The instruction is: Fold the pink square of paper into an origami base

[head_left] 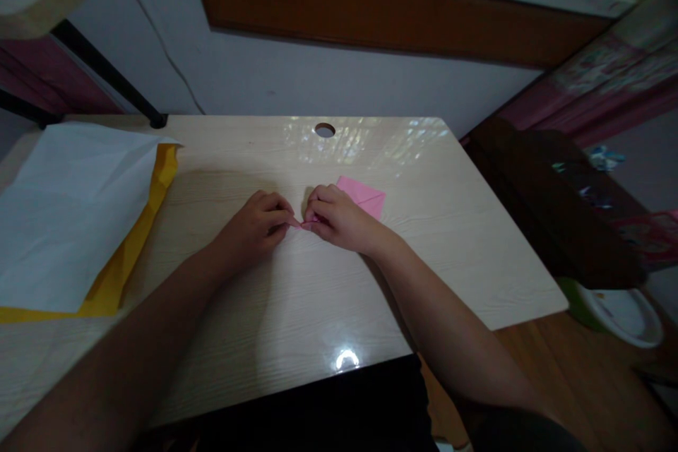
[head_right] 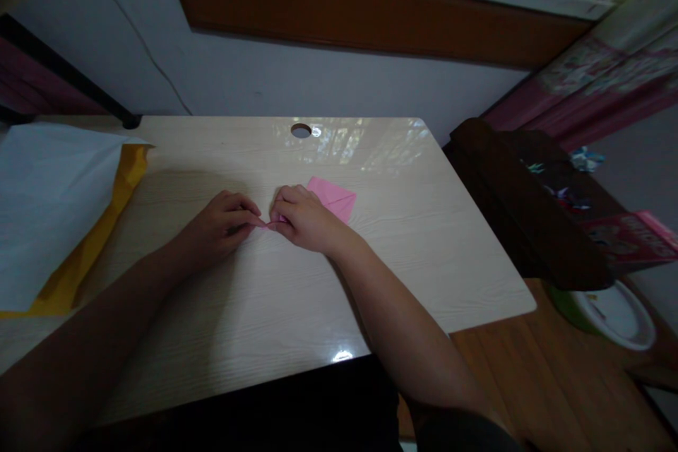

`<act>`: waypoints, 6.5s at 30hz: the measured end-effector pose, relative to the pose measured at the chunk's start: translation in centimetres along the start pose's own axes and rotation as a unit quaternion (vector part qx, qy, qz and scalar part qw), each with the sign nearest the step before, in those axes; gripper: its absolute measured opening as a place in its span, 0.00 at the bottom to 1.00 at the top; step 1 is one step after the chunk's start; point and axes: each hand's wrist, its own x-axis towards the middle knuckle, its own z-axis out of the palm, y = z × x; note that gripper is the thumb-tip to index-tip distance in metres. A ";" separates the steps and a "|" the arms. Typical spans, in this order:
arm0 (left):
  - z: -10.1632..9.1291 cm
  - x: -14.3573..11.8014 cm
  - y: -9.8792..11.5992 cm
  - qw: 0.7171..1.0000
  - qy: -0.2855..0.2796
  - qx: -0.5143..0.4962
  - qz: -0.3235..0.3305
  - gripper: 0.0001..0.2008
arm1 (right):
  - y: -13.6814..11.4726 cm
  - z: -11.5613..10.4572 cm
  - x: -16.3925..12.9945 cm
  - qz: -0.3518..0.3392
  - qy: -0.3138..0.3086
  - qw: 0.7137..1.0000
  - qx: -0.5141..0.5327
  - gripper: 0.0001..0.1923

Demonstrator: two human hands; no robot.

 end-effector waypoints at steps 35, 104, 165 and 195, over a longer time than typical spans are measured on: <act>0.7 0.6 0.3 0.999 0.014 0.016 -0.039 0.03 | 0.5 0.3 0.2 -0.003 0.006 1.000 0.001 0.03; -1.1 -0.6 -0.7 0.989 -0.066 0.066 0.111 0.23 | 0.6 0.3 0.2 -0.005 0.000 1.000 -0.014 0.04; -1.5 -0.5 -0.7 0.990 -0.075 0.075 0.096 0.22 | 0.8 -1.4 -0.4 -0.010 -0.025 0.998 0.053 0.08; -1.5 -0.4 0.3 0.987 -0.004 0.157 0.038 0.23 | 1.7 -0.7 -1.1 0.047 0.075 0.996 -0.024 0.09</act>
